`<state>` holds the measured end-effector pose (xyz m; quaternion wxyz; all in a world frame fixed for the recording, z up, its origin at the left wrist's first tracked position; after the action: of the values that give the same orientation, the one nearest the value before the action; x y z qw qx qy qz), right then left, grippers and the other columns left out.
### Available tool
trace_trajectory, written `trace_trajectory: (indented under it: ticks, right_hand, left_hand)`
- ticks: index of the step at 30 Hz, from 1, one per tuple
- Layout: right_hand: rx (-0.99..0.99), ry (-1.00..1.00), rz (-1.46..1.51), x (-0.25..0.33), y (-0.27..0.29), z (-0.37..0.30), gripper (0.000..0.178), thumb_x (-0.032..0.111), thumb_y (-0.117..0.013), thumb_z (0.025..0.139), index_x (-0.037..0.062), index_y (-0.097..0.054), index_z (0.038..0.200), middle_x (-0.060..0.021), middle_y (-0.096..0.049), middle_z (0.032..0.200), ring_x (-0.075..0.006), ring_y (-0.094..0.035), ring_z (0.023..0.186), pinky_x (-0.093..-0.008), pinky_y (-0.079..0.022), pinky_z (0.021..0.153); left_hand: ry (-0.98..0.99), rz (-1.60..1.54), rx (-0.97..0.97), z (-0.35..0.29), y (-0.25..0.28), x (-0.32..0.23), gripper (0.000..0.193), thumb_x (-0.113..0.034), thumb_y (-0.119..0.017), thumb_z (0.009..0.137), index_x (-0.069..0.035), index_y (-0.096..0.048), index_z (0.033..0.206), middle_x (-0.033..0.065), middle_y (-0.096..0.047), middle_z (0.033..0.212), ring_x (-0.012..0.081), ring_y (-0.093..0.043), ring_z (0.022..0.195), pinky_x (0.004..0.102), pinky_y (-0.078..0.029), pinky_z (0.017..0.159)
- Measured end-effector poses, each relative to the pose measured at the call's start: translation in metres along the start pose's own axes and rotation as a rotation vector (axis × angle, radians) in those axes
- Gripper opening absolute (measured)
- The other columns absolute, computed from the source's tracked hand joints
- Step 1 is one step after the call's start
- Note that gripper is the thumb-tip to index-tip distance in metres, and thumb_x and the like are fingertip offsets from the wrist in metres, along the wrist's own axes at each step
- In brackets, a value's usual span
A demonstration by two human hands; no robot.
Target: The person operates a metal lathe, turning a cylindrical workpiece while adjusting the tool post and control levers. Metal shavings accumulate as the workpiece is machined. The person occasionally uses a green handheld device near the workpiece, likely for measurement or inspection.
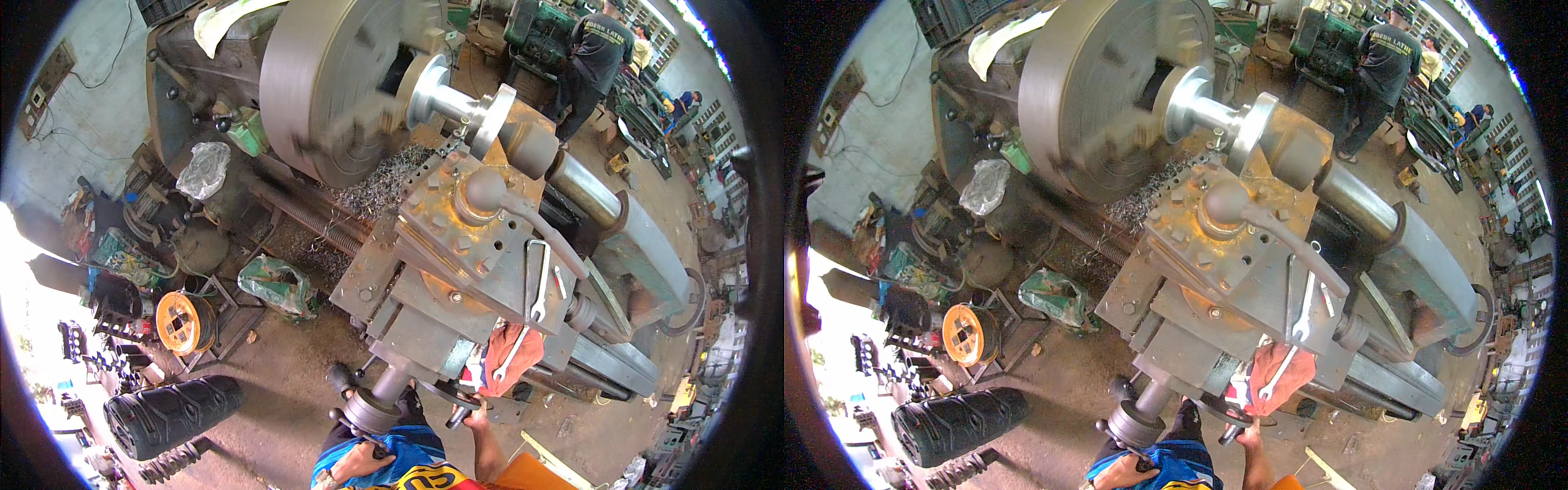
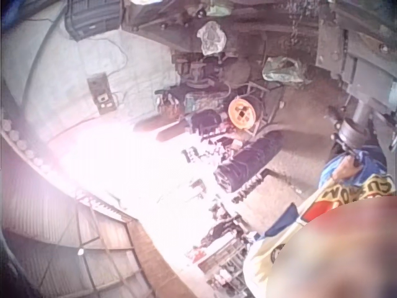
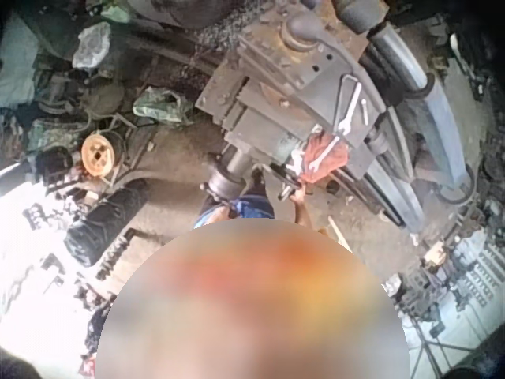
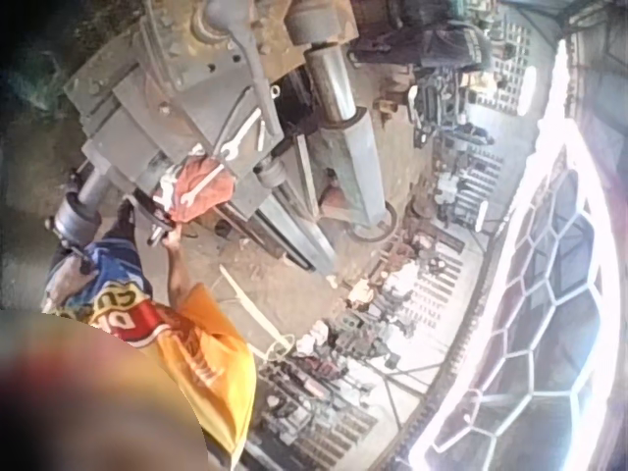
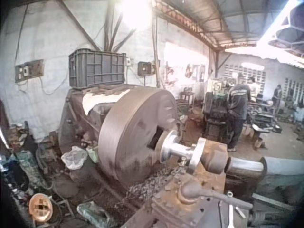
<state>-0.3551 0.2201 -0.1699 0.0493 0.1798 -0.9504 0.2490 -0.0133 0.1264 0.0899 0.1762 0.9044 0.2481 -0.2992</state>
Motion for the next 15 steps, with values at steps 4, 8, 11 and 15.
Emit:
trace_trajectory:
  ticks: [4,8,11,15]
  right_hand:
    - [-0.190,0.094,-0.201,0.014,-0.012,-0.042,0.045,0.039,-0.050,0.091,0.0033,-0.049,0.120,-0.0220,-0.066,0.096,-0.0348,-0.064,0.072,-0.0456,-0.056,0.065]
    - [-0.402,0.275,-0.467,0.016,-0.059,-0.092,0.036,0.035,-0.063,0.090,0.0029,-0.058,0.105,-0.0125,-0.064,0.075,-0.0226,-0.063,0.059,-0.0335,-0.053,0.054]
    - [-0.387,0.483,-0.625,0.010,-0.107,-0.119,0.037,0.028,-0.077,0.083,0.0027,-0.061,0.104,-0.0097,-0.064,0.077,-0.0192,-0.063,0.065,-0.0312,-0.050,0.058]
    - [-0.203,0.423,-0.398,0.001,-0.134,-0.125,0.029,0.015,-0.073,0.087,0.0010,-0.054,0.105,-0.0126,-0.065,0.081,-0.0232,-0.066,0.070,-0.0346,-0.054,0.062]
  left_hand:
    - [-0.040,0.154,0.013,-0.033,0.042,0.004,0.057,-0.050,-0.071,0.081,0.000,-0.065,0.109,0.0226,-0.067,0.105,0.0355,-0.065,0.099,0.0411,-0.051,0.087]
    - [-0.182,0.184,-0.263,-0.061,0.118,-0.018,0.054,-0.043,-0.075,0.080,0.001,-0.065,0.109,0.0200,-0.067,0.095,0.0354,-0.065,0.093,0.0409,-0.051,0.083]
    - [-0.188,0.148,-0.333,-0.057,0.154,-0.041,0.054,-0.038,-0.078,0.079,0.001,-0.063,0.112,0.0176,-0.064,0.096,0.0342,-0.064,0.091,0.0402,-0.051,0.083]
    - [-0.269,0.167,-0.273,-0.028,0.160,-0.073,0.075,-0.044,-0.076,0.080,0.003,-0.051,0.133,0.0222,-0.057,0.125,0.0340,-0.058,0.116,0.0387,-0.046,0.100]
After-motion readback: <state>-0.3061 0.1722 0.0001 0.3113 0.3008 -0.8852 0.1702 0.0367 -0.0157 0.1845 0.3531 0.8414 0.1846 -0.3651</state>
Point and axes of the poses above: each hand's wrist, its own z-axis towards the middle knuckle, its own y-axis out of the back of the hand, x = y × z, the point moved 8 cm from there along z, towards the middle knuckle
